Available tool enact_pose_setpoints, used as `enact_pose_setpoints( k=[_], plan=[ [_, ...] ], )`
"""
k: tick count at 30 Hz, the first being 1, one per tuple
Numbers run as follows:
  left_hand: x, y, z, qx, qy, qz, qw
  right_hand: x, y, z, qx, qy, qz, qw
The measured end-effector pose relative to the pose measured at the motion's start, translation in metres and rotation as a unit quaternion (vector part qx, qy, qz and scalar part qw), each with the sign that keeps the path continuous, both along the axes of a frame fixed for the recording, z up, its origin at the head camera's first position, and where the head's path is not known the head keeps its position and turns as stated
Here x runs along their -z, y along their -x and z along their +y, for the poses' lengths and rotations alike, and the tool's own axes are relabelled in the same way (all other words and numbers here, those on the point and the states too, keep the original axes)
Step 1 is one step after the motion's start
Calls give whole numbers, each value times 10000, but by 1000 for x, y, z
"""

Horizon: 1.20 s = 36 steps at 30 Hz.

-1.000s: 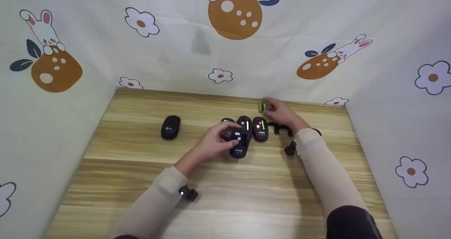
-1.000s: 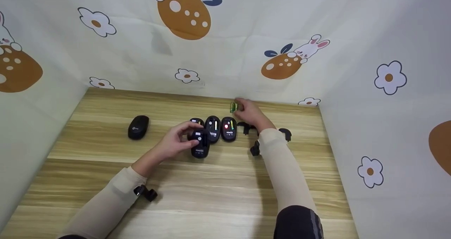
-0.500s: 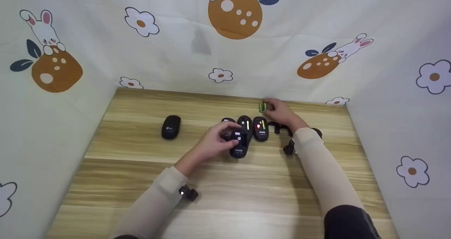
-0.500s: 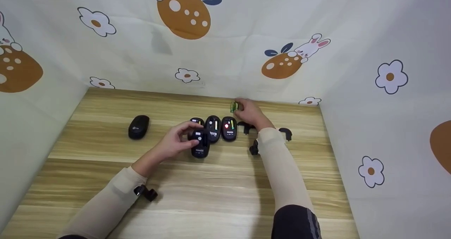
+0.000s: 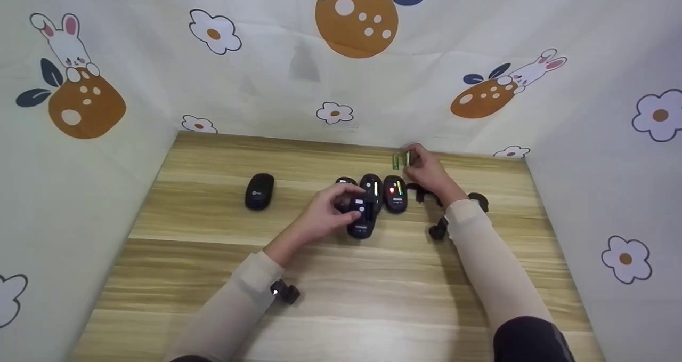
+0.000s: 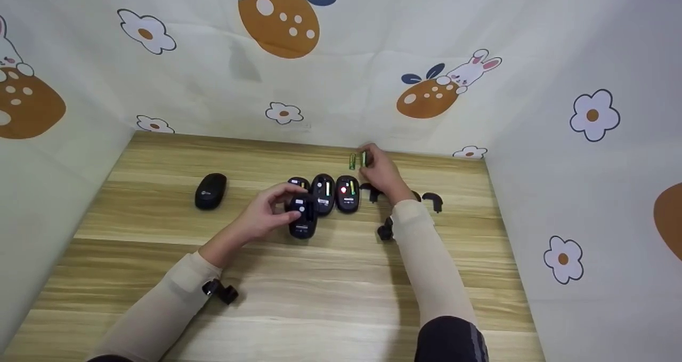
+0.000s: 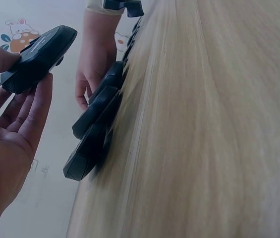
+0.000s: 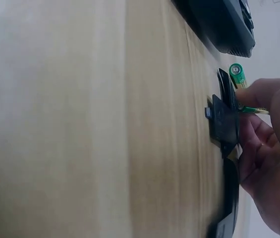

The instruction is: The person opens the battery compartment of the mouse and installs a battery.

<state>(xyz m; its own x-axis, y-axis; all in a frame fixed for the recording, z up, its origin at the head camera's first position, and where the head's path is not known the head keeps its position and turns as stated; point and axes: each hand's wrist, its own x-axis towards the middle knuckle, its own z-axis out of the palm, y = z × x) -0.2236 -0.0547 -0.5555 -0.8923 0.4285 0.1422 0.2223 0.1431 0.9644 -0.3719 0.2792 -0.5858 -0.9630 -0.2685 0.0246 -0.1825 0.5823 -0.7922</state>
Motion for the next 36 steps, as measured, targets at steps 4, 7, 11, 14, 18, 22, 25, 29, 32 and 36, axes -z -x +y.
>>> enact_pose_setpoints(
  k=[4, 7, 11, 14, 18, 22, 25, 29, 32, 36],
  plan=[
    [0, -1, 0, 0, -46, 37, 10000, 3, -5, 3, 282, 163, 38, 9995],
    [1, 0, -1, 4, -78, 39, 10000, 4, -8, 3, 485, 417, 181, 9978],
    [1, 0, -2, -27, -19, 5, 10000, 5, -12, 2, 636, 762, 400, 9943],
    [0, 0, -1, -51, 47, -24, 10000, 4, -17, 4, 709, 1045, 477, 9909],
    [-1, 0, -1, -82, 83, -49, 9999, 0, -24, 5, 822, 1312, 522, 9866],
    [-2, 0, -1, -98, 66, -85, 9999, -6, -28, 4, 953, 1345, 574, 9847],
    [-2, 0, -1, -97, 68, -105, 9999, -10, -32, 3, 1008, 1357, 574, 9839],
    [-3, -1, -1, -88, 62, -124, 9999, -19, -42, -1, 915, 1505, 542, 9829],
    [-2, 0, -1, -94, 53, -135, 9999, -25, -51, -5, 813, 1676, 492, 9813],
    [-2, 0, -1, -90, 7, -130, 9999, -31, -64, -11, 627, 1998, 434, 9769]
  ],
)
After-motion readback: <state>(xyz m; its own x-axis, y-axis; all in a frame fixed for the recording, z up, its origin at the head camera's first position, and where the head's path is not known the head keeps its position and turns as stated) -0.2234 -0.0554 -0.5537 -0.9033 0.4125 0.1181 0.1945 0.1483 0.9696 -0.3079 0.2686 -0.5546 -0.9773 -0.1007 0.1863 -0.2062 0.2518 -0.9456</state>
